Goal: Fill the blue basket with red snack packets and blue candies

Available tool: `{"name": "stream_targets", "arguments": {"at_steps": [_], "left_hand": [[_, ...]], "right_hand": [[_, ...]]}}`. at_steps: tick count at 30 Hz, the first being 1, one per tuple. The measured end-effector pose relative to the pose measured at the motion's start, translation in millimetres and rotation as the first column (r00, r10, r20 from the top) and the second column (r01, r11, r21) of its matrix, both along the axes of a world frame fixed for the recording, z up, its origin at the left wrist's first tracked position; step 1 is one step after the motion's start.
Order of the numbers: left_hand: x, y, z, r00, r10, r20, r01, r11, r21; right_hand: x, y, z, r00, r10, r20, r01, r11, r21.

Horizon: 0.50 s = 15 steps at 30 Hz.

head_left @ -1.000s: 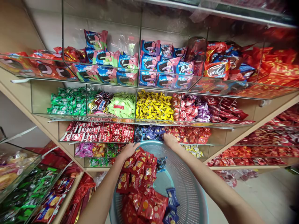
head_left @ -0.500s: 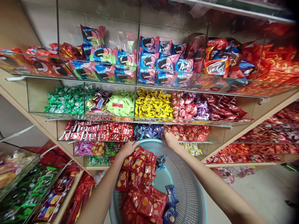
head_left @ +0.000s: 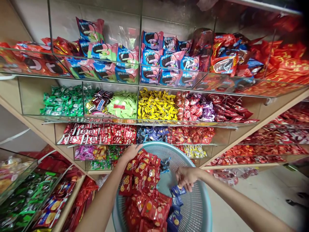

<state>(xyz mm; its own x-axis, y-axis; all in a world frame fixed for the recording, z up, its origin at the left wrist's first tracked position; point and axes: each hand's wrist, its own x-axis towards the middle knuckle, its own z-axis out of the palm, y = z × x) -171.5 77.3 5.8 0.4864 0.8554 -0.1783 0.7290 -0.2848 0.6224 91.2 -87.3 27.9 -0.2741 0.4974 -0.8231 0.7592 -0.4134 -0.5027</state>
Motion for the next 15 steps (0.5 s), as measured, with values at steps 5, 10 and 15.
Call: {"name": "stream_targets", "arguments": {"at_steps": [5, 10, 15], "left_hand": [[0.6, -0.5, 0.2, 1.000, 0.017, -0.023, -0.018, 1.000, -0.017], [1.3, 0.5, -0.1, 0.999, 0.021, -0.049, -0.020, 1.000, 0.015], [2.1, 0.6, 1.1, 0.999, 0.020, -0.044, -0.020, 1.000, 0.010]], "right_hand": [[-8.0, -8.2, -23.1, 0.999, 0.000, -0.033, -0.004, 0.993, -0.120], [-8.5, -11.8, -36.8, 0.999, 0.030, 0.032, -0.026, 0.992, -0.127], [-8.1, -12.3, -48.4, 0.987, 0.073, 0.145, -0.061, 0.995, -0.085]]}}
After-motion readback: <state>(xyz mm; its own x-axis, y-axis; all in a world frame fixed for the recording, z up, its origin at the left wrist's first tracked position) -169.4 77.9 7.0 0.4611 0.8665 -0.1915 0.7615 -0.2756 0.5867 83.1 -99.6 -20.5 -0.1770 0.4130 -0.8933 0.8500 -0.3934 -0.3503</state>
